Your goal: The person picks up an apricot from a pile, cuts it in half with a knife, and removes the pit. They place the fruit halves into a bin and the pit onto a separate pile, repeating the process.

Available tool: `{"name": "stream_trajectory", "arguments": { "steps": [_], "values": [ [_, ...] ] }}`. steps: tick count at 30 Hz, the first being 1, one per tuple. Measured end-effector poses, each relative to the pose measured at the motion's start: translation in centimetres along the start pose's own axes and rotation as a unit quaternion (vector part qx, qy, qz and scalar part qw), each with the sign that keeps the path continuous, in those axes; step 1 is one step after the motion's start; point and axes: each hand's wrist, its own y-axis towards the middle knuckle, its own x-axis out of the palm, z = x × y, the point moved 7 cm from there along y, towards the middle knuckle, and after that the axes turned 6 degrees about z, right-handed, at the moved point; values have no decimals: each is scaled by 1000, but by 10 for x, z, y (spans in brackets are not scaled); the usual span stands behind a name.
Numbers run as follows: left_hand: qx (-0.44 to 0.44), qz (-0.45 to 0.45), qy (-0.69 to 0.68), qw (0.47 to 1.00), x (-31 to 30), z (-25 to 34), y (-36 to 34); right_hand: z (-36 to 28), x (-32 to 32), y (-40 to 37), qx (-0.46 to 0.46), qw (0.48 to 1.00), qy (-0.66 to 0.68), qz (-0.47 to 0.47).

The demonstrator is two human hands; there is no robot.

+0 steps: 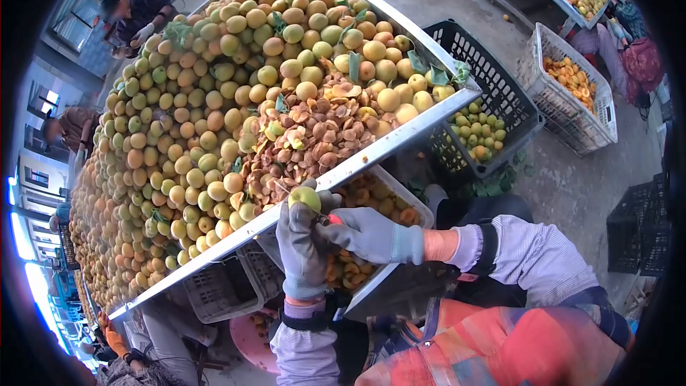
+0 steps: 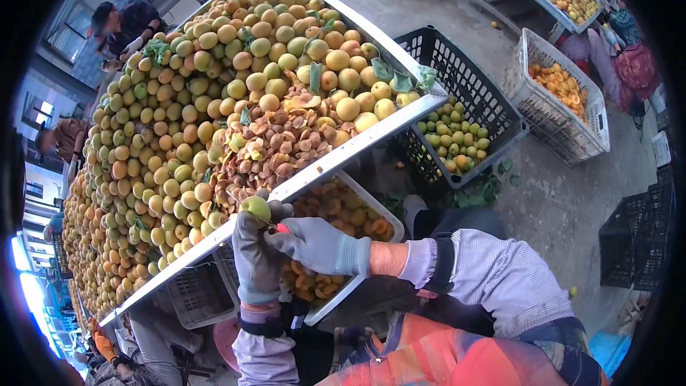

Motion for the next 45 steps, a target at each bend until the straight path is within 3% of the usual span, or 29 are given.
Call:
{"name": "stream_trajectory", "arguments": {
  "steps": [1,5,8,10,16,18,20,23,28,29,31,32,34,37,39,42,45],
  "values": [
    [-42,-7,-51,998,1,-6,-1,-5,-1,-1,-60,998,-25,24],
    [-23,7,-24,999,-2,-5,2,-1,5,2,-34,999,30,8],
    [-39,16,-13,999,1,-3,0,-13,3,0,-107,993,30,27],
    [-14,59,110,992,-11,-6,4,-4,8,-7,63,996,48,-31],
    [33,61,187,980,-21,-7,9,-15,19,-20,143,973,159,-86],
    [67,58,197,976,-17,-5,10,-14,20,-19,132,969,181,-103],
    [-24,88,48,995,-13,-11,8,-11,22,-18,120,965,204,-118],
    [-62,79,-17,995,-13,-22,9,-12,27,-20,129,939,282,-147],
    [-47,50,-14,998,-12,-19,10,-16,31,-19,124,910,347,-189],
    [-50,29,-4,998,-11,-19,11,-18,31,-19,123,910,347,-189],
    [-46,25,5,999,-9,-14,11,-14,15,-13,114,981,136,-77],
    [-42,22,16,999,-7,-9,10,-8,18,-10,114,981,135,-77],
    [-23,33,62,997,-3,-3,7,4,11,-1,58,995,80,9],
    [13,59,92,994,-5,-3,6,18,13,3,51,994,92,8],
    [-85,80,-23,993,-6,-17,6,17,15,3,60,990,125,1],
    [-131,63,-62,987,0,-15,1,15,15,1,91,993,79,1],
    [-150,32,-82,985,-4,-19,2,30,17,12,54,997,62,1]
  ]
}}
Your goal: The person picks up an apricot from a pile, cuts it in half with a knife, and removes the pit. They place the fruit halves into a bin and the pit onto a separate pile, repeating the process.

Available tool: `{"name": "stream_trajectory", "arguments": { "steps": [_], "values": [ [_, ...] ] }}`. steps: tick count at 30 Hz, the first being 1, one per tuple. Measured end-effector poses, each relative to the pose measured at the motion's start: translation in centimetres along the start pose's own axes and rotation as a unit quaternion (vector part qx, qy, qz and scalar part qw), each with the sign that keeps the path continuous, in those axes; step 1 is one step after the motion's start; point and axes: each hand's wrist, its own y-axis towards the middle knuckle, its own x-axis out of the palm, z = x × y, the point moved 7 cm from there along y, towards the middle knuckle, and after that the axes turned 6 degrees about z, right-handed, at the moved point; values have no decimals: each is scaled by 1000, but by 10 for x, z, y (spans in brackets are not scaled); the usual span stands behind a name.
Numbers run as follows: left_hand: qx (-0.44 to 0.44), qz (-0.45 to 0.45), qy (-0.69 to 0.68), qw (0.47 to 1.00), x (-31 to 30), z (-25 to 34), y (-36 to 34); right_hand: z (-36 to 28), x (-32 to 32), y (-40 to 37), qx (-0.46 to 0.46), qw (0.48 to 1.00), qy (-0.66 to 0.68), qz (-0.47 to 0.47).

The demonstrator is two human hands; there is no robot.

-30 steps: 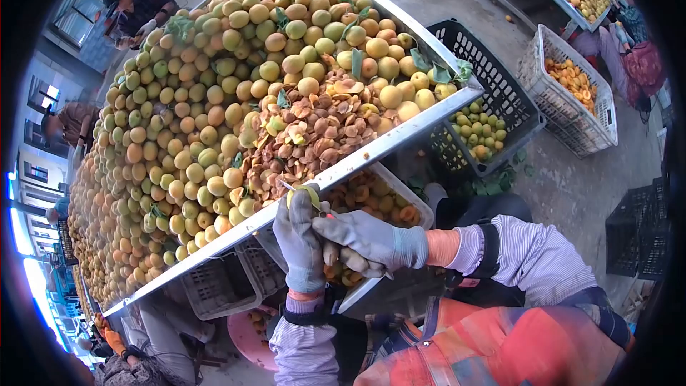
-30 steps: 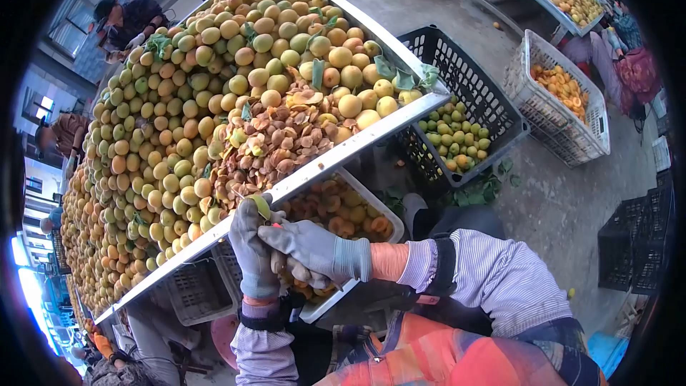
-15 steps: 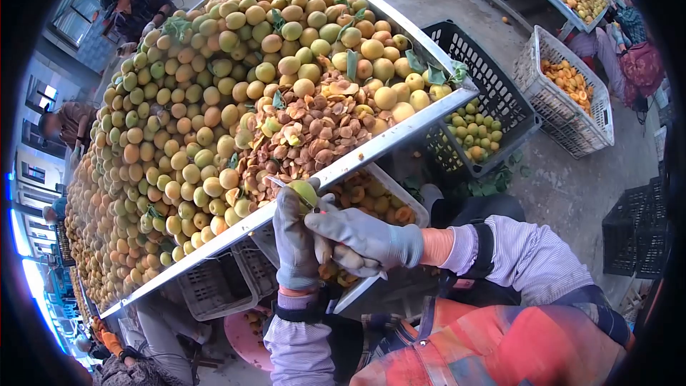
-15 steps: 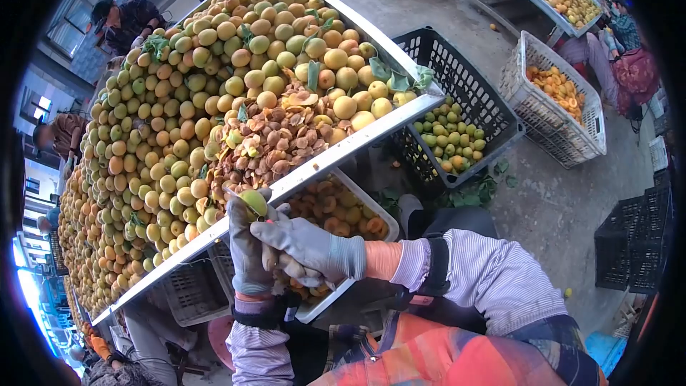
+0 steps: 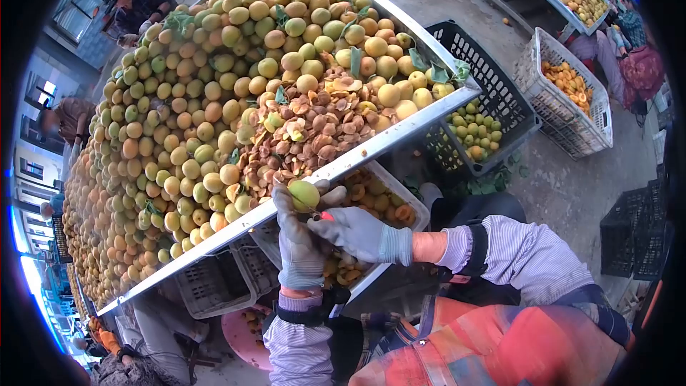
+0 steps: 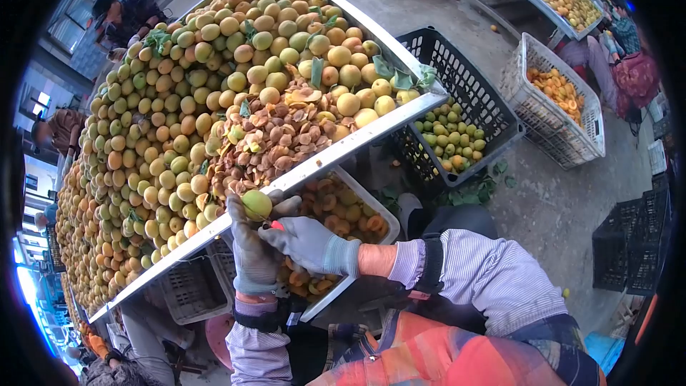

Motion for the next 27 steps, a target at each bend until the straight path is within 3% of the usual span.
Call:
{"name": "stream_trajectory", "arguments": {
  "steps": [2,4,6,9,11,17,24,27],
  "values": [
    [13,32,-10,999,4,2,-3,0,-1,5,-63,997,34,-3],
    [24,62,-20,998,1,1,-1,-16,-4,-7,-23,1000,15,-6],
    [176,65,86,978,-4,15,1,-25,-3,-15,18,1000,-4,-10],
    [120,90,111,982,-10,13,2,-33,-1,-21,21,999,-34,-25],
    [124,75,113,983,-5,17,-2,-33,3,-25,84,994,26,-71],
    [104,45,101,988,1,17,-6,-41,15,-32,54,967,165,-185],
    [107,-22,44,993,13,19,-11,-45,23,-39,99,947,224,-210],
    [92,-7,15,996,13,19,-11,-45,23,-39,112,947,207,-218]
  ]
}}
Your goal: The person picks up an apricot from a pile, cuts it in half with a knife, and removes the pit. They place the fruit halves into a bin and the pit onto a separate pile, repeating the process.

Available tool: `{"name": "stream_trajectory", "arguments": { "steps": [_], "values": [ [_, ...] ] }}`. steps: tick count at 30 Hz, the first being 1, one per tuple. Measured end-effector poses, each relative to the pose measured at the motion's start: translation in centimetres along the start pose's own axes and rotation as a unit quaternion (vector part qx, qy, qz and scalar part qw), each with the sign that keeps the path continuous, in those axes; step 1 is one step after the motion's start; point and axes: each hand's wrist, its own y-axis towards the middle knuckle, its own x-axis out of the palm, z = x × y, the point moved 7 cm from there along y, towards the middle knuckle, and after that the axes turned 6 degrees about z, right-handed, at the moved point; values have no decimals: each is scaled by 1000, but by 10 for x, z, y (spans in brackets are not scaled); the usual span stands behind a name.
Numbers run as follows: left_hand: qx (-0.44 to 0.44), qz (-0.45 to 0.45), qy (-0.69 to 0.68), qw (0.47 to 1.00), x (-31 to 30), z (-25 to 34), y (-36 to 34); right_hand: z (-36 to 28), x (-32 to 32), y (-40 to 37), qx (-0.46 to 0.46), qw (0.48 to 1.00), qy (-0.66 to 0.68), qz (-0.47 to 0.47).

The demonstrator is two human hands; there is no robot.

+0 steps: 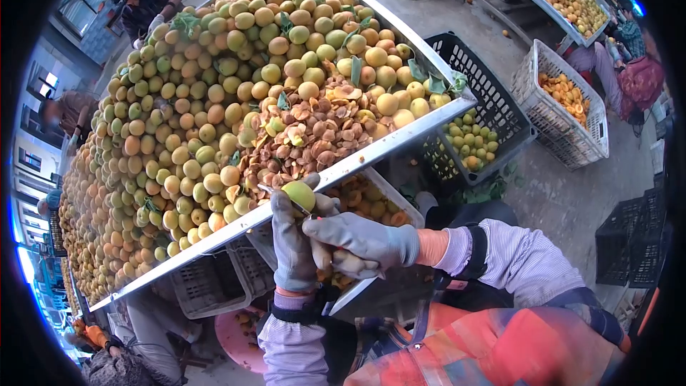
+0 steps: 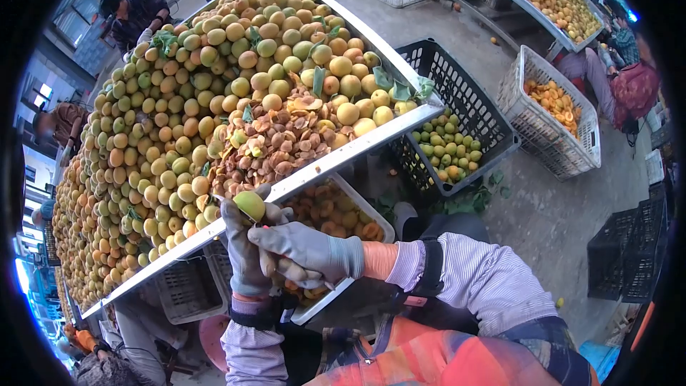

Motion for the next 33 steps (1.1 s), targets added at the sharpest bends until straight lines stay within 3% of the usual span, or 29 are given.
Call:
{"name": "stream_trajectory", "arguments": {
  "steps": [2,3,4,6,8,10,12,14,16,18,19,23,25,28,30,33],
  "values": [
    [24,2,-7,1000,-10,-3,7,-8,-17,0,-65,968,-188,153],
    [49,6,-15,999,-14,1,10,-10,-19,-1,-87,959,-210,170],
    [54,7,-16,998,-16,4,10,-8,-21,0,-88,958,-215,166],
    [161,47,53,984,-20,23,9,-30,-23,-13,-291,941,-75,159],
    [206,58,122,969,-24,26,9,-46,-40,-21,-185,940,-155,243],
    [435,9,374,819,7,44,-10,-53,-52,-13,-211,941,-101,246],
    [381,10,380,843,15,37,-15,-52,-60,-12,-215,913,-172,302],
    [401,6,535,743,22,30,-18,-57,-57,-3,-372,829,-275,314],
    [406,-2,558,724,23,25,-17,-58,-55,-9,-330,843,-296,304],
    [458,-17,584,670,30,23,-22,-56,-47,-10,-240,894,-272,264],
    [457,-19,584,671,31,21,-21,-52,-46,-12,-201,924,-196,259],
    [443,-3,534,720,28,13,-19,-50,-45,-7,-257,905,-193,278],
    [457,7,508,730,26,12,-20,-45,-46,-5,-270,909,-77,307],
    [415,7,474,776,19,7,-18,-44,-54,5,-314,884,-87,335],
    [301,15,451,840,8,-1,-12,-42,-58,10,-298,883,-90,353],
    [253,32,397,882,11,3,-14,-47,-54,8,-282,864,-134,396]
  ]
}}
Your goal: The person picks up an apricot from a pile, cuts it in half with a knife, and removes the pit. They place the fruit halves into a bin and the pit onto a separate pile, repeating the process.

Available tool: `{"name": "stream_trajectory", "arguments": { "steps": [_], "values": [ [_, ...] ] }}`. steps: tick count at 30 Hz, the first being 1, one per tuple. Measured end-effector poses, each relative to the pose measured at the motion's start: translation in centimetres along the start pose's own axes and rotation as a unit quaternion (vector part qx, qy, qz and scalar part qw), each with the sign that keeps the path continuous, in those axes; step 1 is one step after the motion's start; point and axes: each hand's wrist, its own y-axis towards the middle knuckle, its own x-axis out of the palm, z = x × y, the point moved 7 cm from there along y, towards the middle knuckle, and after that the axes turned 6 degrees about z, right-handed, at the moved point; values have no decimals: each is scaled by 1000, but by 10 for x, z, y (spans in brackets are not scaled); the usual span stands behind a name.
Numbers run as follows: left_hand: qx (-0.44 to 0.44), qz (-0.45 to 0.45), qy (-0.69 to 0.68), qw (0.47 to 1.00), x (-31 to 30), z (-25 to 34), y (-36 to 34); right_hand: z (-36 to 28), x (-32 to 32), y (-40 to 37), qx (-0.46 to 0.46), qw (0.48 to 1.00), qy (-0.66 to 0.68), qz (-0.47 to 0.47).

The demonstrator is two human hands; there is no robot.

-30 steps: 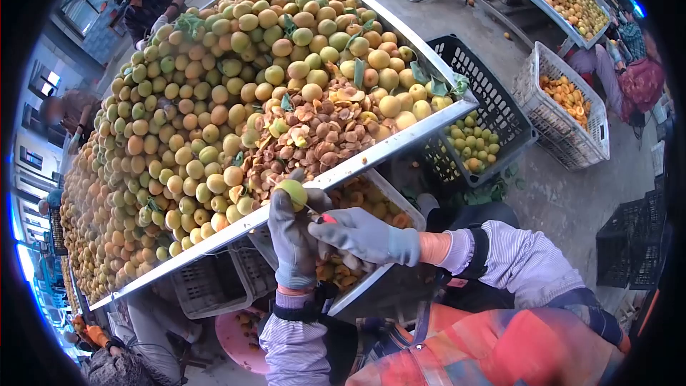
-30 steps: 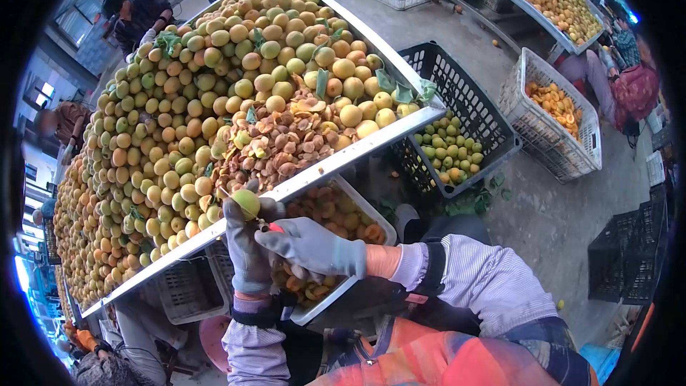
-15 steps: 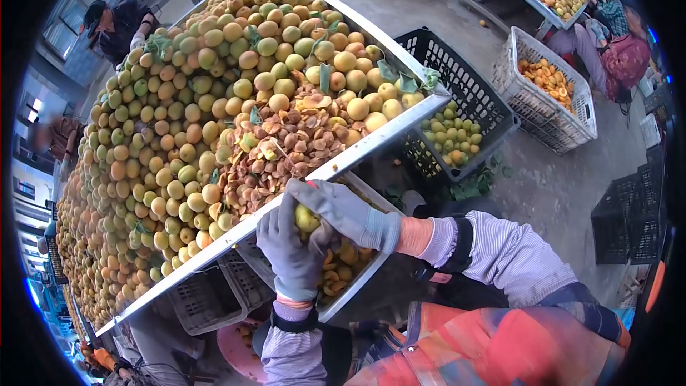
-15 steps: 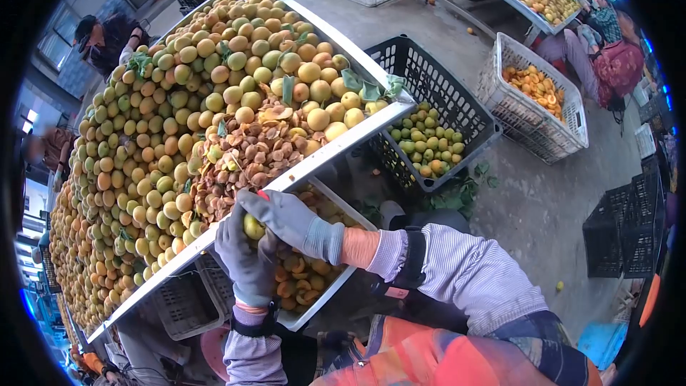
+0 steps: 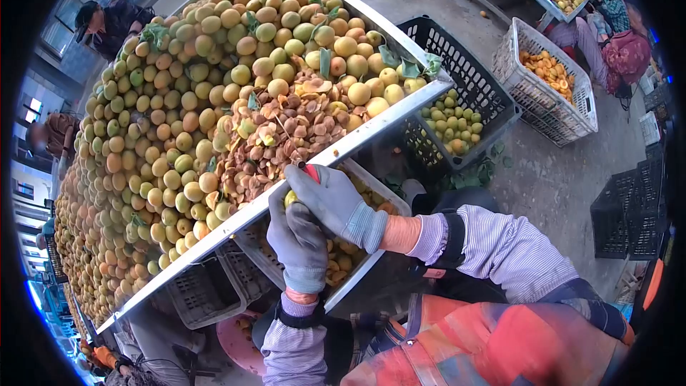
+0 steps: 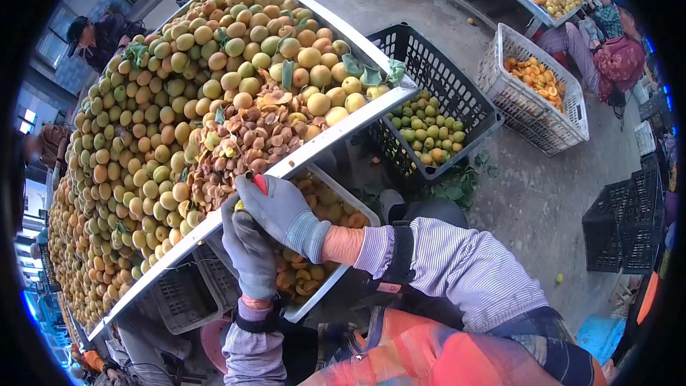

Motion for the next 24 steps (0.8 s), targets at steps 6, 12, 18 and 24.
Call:
{"name": "stream_trajectory", "arguments": {
  "steps": [6,12,18,24],
  "values": [
    [-6,39,-116,993,0,-10,4,-2,5,4,-65,992,-103,27],
    [16,8,5,1000,-5,-3,5,6,14,7,13,997,80,-14],
    [-80,-16,-228,970,10,-13,0,9,14,9,6,987,156,-27],
    [-48,26,-165,985,4,-19,6,1,8,16,-126,985,-84,87]
  ]
}}
